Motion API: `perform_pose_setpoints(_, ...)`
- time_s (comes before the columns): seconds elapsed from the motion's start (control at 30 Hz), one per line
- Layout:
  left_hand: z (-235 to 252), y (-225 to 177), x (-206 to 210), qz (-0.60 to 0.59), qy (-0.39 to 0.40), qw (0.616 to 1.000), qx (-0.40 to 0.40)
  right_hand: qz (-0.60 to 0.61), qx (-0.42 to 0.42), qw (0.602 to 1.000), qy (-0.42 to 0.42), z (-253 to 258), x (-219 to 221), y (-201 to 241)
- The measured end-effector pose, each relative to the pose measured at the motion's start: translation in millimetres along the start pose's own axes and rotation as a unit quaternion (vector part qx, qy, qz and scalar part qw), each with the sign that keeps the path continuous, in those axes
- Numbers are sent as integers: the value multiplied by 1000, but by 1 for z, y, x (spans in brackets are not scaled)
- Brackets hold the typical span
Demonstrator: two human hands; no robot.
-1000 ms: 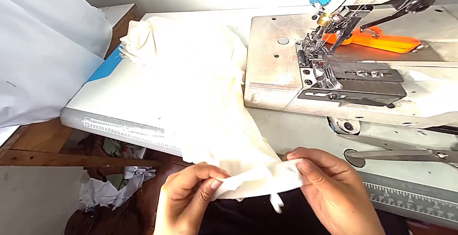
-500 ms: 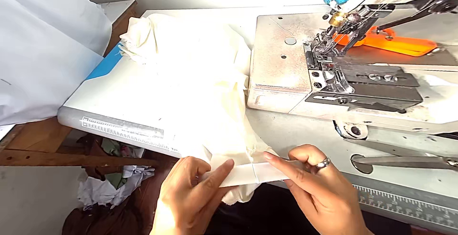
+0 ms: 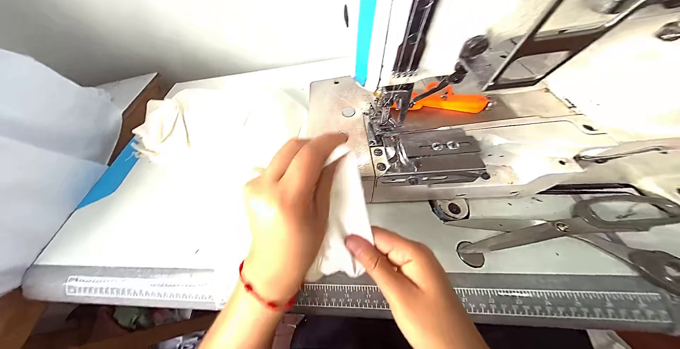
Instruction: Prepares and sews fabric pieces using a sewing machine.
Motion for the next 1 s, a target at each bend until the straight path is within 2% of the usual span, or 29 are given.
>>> perform_pose_setpoints(0.07, 24, 7, 34, 67, 105, 992, 21, 33, 14, 999, -18, 14, -11, -1)
perform_pose_setpoints(0.13, 31, 30, 71, 70, 211, 974, -41, 48, 38, 998, -25, 23, -21, -3)
perform_pose_setpoints(0.2, 38, 51, 96, 12, 274, 955, -109, 52, 54, 996, -40, 27, -31, -4)
perform_pose_setpoints(0.33, 52, 73, 127, -109, 278, 947, -121, 77, 40, 992, -86, 28, -44, -2)
perform_pose_setpoints(0.43, 52, 81, 136, -93, 295, 931, -195, 54, 22, 992, -108, 32, -47, -1)
perform_pose_setpoints(0.6, 53, 87, 142, -75, 301, 927, -209, 19, 70, 987, -145, 35, -52, -3)
perform_pose_setpoints(0.67, 54, 86, 140, -77, 290, 936, -183, 6, 89, 985, -148, 36, -54, -3)
perform_pose_setpoints(0.7, 55, 78, 128, -77, 259, 953, -138, 6, 95, 985, -145, 36, -55, -2)
perform_pose_setpoints(0.77, 49, 50, 82, -50, 180, 982, -39, 27, 106, 987, -119, 38, -54, -1)
perform_pose_setpoints(0.83, 13, 8, 29, -86, 72, 991, 68, 70, 120, 987, -76, 39, -53, 2)
perform_pose_setpoints(0.9, -40, -32, 18, -179, 32, 971, 156, 108, 126, 985, -37, 40, -49, 9)
perform_pose_setpoints(0.93, -57, -44, 26, -202, 30, 964, 171, 120, 124, 985, -24, 40, -46, 13)
perform_pose_setpoints(1.0, -73, -38, 44, -153, 3, 983, 97, 138, 115, 984, -13, 43, -41, 21)
Point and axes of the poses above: each hand's wrist, its own z-axis towards the middle knuckle, its own x-axis out of the palm, y = z × x, the point moved 9 cm from there along z, towards the middle knuckle, and after that the axes turned 8 degrees about x, right-handed, at the moved point
